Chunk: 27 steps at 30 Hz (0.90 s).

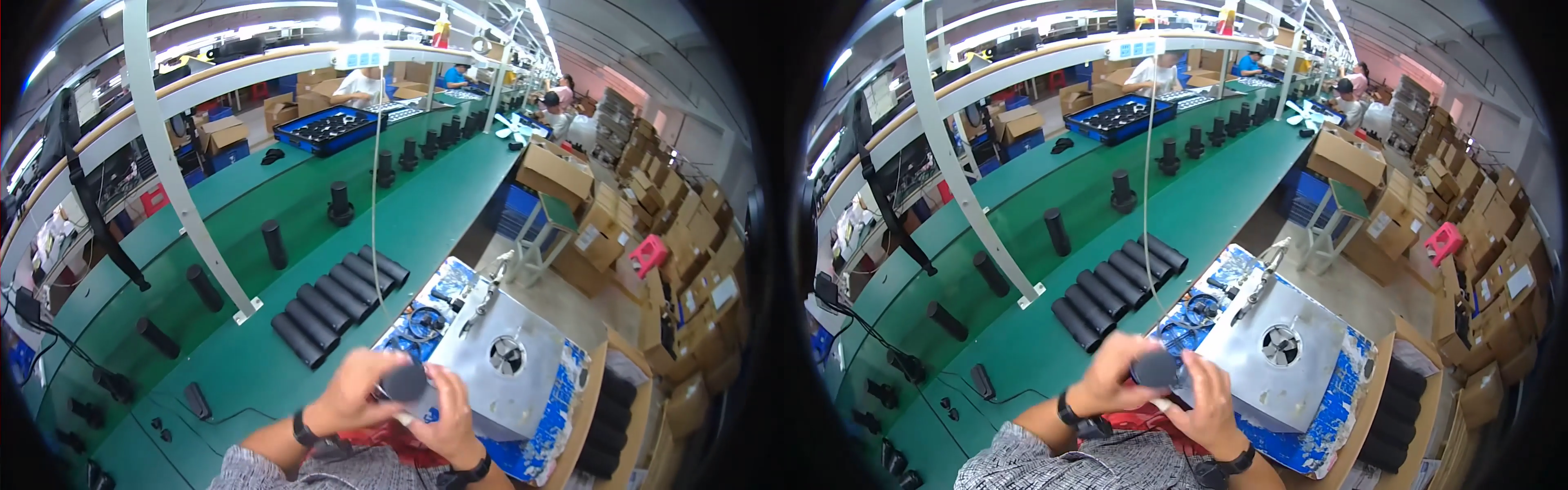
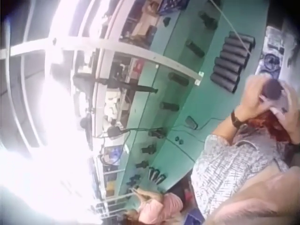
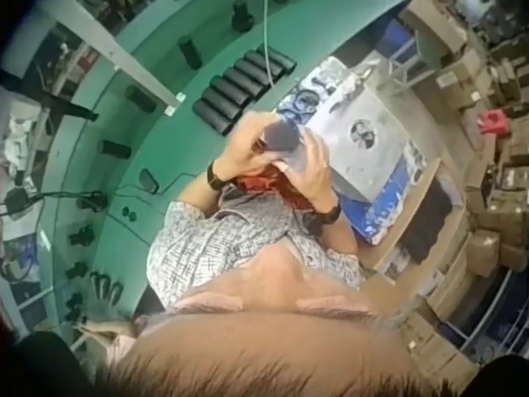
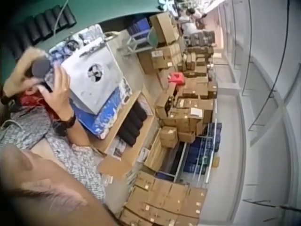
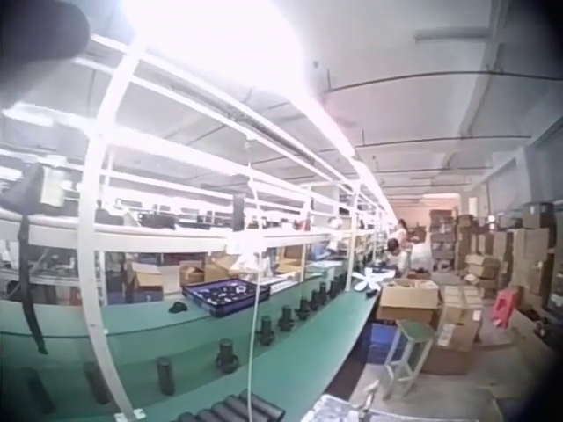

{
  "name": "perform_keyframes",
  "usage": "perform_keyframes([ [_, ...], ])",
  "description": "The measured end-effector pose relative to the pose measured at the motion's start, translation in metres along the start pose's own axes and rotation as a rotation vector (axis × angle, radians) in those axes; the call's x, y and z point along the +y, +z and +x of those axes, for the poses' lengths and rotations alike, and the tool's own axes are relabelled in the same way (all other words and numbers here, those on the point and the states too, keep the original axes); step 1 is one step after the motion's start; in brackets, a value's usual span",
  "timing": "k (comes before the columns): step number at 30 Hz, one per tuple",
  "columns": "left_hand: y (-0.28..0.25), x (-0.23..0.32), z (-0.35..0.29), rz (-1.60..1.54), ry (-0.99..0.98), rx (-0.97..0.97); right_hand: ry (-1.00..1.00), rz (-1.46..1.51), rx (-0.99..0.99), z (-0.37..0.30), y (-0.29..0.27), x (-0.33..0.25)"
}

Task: The person picks up a black cylinder, places it onto a machine, and then removes it. They then pick up a black circular frame, press it onto the machine, and place it into a cardboard box, repeating the process.

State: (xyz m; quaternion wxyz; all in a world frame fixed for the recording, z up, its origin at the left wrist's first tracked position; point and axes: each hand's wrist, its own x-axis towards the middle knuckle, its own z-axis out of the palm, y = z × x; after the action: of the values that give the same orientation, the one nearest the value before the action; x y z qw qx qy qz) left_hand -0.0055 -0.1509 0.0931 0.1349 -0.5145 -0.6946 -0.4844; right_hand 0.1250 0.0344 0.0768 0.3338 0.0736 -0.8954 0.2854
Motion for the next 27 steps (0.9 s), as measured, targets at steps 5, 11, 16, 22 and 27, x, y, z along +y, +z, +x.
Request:
perform_keyframes([
  [5,-0.076,-0.113,0.084,0.3,-0.243,0.25,0.34,0.026,0.025,-0.028,-0.029,0.058],
  [11,-0.134,-0.311,0.149,0.584,-0.463,0.044,0.4,-0.017,-0.078,-0.03,-0.024,0.096],
  [16,-0.12,-0.437,0.143,0.77,-0.696,0.002,0.438,-0.053,-0.077,-0.024,-0.02,0.09],
  [22,-0.107,-0.453,0.141,0.874,-0.699,-0.083,0.467,-0.036,-0.083,-0.013,-0.028,0.084],
  [27,-0.101,-0.382,0.106,1.226,-0.721,0.101,0.548,-0.026,-0.096,-0.022,-0.023,0.09],
])
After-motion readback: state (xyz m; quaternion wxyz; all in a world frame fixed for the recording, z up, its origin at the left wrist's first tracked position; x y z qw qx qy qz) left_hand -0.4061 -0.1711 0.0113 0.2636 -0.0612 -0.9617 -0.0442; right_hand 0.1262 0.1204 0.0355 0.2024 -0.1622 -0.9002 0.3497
